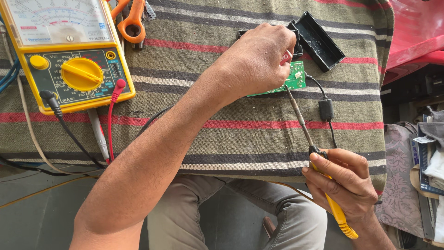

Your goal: The person holds a green circuit board on a cloth-covered bench and solders its components with a yellow soldering iron, repositioning the board and touching the iron to different solder points. At the end they place the board into a black plastic housing with a battery and press the parts together.

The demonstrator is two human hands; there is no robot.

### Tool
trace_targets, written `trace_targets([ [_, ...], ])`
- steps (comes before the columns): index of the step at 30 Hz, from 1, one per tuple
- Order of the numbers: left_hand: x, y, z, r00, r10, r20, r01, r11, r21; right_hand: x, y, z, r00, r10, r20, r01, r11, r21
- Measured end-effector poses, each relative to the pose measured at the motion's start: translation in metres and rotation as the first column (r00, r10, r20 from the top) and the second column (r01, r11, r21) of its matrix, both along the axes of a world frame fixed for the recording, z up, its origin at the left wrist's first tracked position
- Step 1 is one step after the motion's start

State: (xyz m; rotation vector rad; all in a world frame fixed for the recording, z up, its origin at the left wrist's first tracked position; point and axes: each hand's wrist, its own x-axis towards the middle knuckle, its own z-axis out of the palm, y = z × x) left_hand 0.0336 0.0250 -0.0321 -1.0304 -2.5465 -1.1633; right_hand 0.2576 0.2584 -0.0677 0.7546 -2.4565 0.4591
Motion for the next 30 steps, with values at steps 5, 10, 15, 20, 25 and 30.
trace_targets([
  [5, 0.0008, -0.0009, 0.0011, 1.000, 0.000, 0.020, 0.001, 1.000, -0.015, -0.0008, -0.0006, 0.0001, 1.000, 0.000, 0.003, 0.000, 1.000, 0.005],
  [10, 0.0007, 0.0000, 0.0012, 1.000, -0.020, -0.002, 0.020, 1.000, -0.012, -0.0015, -0.0017, 0.0022, 1.000, 0.018, -0.008, -0.017, 0.999, 0.031],
  [15, -0.0001, -0.0001, -0.0016, 1.000, -0.012, 0.000, 0.012, 1.000, -0.010, -0.0030, -0.0030, 0.0018, 0.999, 0.035, -0.042, -0.033, 0.998, 0.048],
  [20, -0.0013, 0.0003, -0.0030, 0.999, -0.017, -0.033, 0.017, 1.000, 0.004, -0.0029, -0.0018, 0.0019, 0.998, 0.038, -0.044, -0.036, 0.998, 0.050],
  [25, 0.0000, -0.0015, -0.0020, 1.000, -0.018, 0.022, 0.018, 1.000, -0.003, -0.0023, -0.0025, 0.0028, 0.999, 0.031, -0.029, -0.029, 0.998, 0.057],
  [30, -0.0001, -0.0011, -0.0001, 0.999, -0.026, 0.034, 0.026, 1.000, -0.010, -0.0053, -0.0039, 0.0032, 0.996, 0.066, -0.058, -0.061, 0.995, 0.077],
])
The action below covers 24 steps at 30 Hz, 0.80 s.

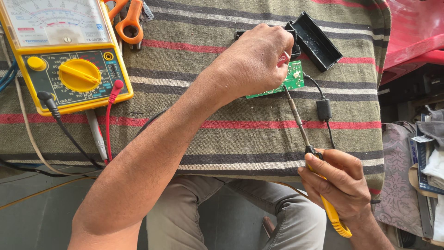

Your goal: The person holds a green circuit board on a cloth-covered bench and solders its components with a yellow soldering iron, repositioning the board and touching the iron to different solder points. At the end they place the board into a black plastic housing with a battery and press the parts together.

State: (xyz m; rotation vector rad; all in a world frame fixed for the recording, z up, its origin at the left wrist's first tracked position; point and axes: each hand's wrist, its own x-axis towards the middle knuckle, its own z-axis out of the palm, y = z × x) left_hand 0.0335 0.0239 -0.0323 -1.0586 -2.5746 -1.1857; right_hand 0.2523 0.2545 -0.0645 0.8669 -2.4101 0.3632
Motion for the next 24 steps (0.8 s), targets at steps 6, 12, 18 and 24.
trace_targets([
  [6, 0.0006, -0.0019, -0.0001, 0.999, -0.003, -0.051, 0.006, 0.998, 0.055, -0.0003, -0.0014, 0.0007, 1.000, 0.003, -0.025, -0.002, 0.999, 0.038],
  [12, 0.0006, -0.0016, 0.0016, 0.999, -0.012, -0.036, 0.014, 0.998, 0.059, 0.0018, -0.0005, 0.0008, 1.000, 0.001, -0.016, -0.002, 1.000, -0.016],
  [18, 0.0016, -0.0017, 0.0035, 1.000, -0.004, 0.021, 0.003, 0.999, 0.039, 0.0025, 0.0011, 0.0008, 1.000, -0.008, 0.012, 0.008, 1.000, 0.010],
  [24, 0.0011, -0.0014, 0.0026, 0.999, -0.003, -0.044, 0.006, 0.998, 0.070, 0.0026, 0.0012, 0.0014, 1.000, -0.006, 0.001, 0.006, 1.000, 0.031],
])
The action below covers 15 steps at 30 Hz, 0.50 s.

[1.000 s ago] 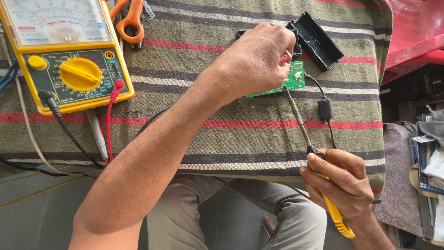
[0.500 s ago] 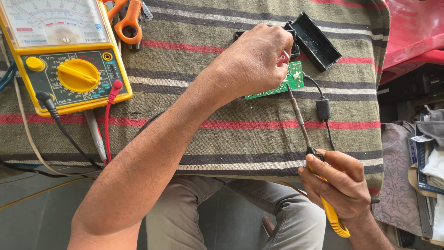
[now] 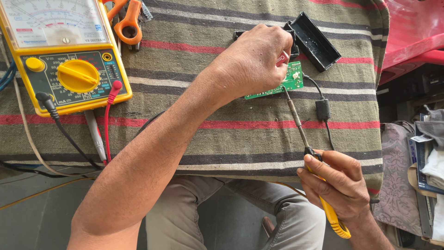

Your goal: The person holds a green circuit board on a cloth-covered bench and solders its components with a yellow soldering iron, repositioning the board and touching the iron to different solder points. At the end they place the board into a black plastic housing with a battery and press the parts together.

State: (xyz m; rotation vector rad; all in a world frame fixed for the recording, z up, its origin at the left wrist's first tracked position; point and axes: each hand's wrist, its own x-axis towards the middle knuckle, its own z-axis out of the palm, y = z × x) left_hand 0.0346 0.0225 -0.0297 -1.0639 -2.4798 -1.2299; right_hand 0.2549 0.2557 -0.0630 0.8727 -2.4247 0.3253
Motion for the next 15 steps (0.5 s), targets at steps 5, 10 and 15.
trace_targets([
  [5, 0.002, 0.000, 0.002, 1.000, -0.006, 0.024, 0.006, 1.000, -0.008, -0.002, -0.001, -0.001, 0.999, 0.039, -0.011, -0.039, 0.999, -0.007],
  [10, 0.004, 0.001, 0.004, 0.990, -0.011, 0.141, 0.020, 0.998, -0.060, -0.006, 0.003, 0.001, 0.991, 0.133, 0.019, -0.134, 0.989, 0.064],
  [15, 0.003, 0.001, 0.001, 0.999, -0.029, -0.045, 0.031, 0.999, 0.039, -0.009, 0.007, 0.003, 0.981, 0.191, 0.021, -0.192, 0.973, 0.128],
])
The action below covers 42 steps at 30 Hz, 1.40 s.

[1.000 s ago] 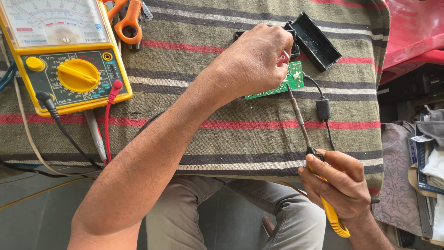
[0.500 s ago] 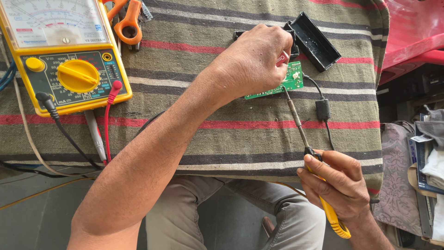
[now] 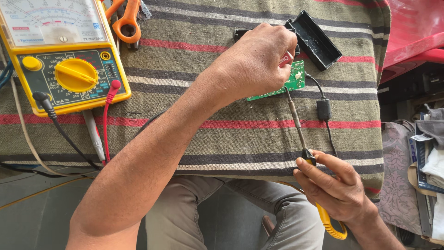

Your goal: The person holds a green circuit board on a cloth-covered bench and solders its components with a yellow soldering iron, repositioning the board and touching the iron to different solder points. At the end they place the board into a black plastic housing with a battery and press the parts together.

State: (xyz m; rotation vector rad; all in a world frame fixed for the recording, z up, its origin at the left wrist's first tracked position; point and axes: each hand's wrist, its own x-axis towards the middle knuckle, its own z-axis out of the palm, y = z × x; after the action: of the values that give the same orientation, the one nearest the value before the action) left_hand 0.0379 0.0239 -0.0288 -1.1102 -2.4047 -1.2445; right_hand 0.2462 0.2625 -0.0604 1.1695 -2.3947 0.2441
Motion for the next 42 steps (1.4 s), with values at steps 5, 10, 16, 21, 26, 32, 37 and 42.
trace_targets([
  [5, -0.004, 0.000, -0.002, 0.995, -0.002, 0.103, 0.005, 0.999, -0.036, 0.000, 0.000, 0.002, 1.000, -0.019, 0.010, 0.018, 0.998, 0.068],
  [10, -0.011, -0.005, -0.004, 0.995, -0.021, 0.099, 0.022, 1.000, -0.001, -0.005, 0.000, 0.013, 0.998, 0.001, 0.057, -0.008, 0.993, 0.120],
  [16, -0.014, -0.006, -0.006, 0.990, -0.024, 0.140, 0.028, 0.999, -0.026, -0.013, 0.000, 0.025, 0.996, 0.057, 0.062, -0.067, 0.985, 0.159],
  [21, -0.011, -0.006, -0.005, 0.982, 0.002, 0.188, -0.001, 1.000, -0.006, -0.013, -0.002, 0.024, 0.996, 0.059, 0.073, -0.067, 0.991, 0.118],
  [26, -0.011, -0.007, -0.003, 0.979, 0.009, 0.204, 0.001, 0.999, -0.046, -0.014, -0.001, 0.025, 0.994, 0.067, 0.081, -0.075, 0.991, 0.109],
  [32, -0.011, -0.006, -0.004, 0.981, 0.008, 0.192, -0.004, 1.000, -0.022, -0.015, 0.000, 0.025, 0.993, 0.079, 0.082, -0.087, 0.991, 0.099],
  [37, -0.012, -0.008, -0.004, 0.984, -0.003, 0.178, 0.009, 0.999, -0.032, -0.011, 0.006, 0.028, 0.999, 0.050, -0.004, -0.048, 0.982, 0.183],
  [42, -0.010, -0.006, -0.001, 0.972, 0.006, 0.235, 0.003, 0.999, -0.040, 0.013, 0.015, 0.029, 0.959, -0.277, 0.063, 0.281, 0.895, -0.346],
])
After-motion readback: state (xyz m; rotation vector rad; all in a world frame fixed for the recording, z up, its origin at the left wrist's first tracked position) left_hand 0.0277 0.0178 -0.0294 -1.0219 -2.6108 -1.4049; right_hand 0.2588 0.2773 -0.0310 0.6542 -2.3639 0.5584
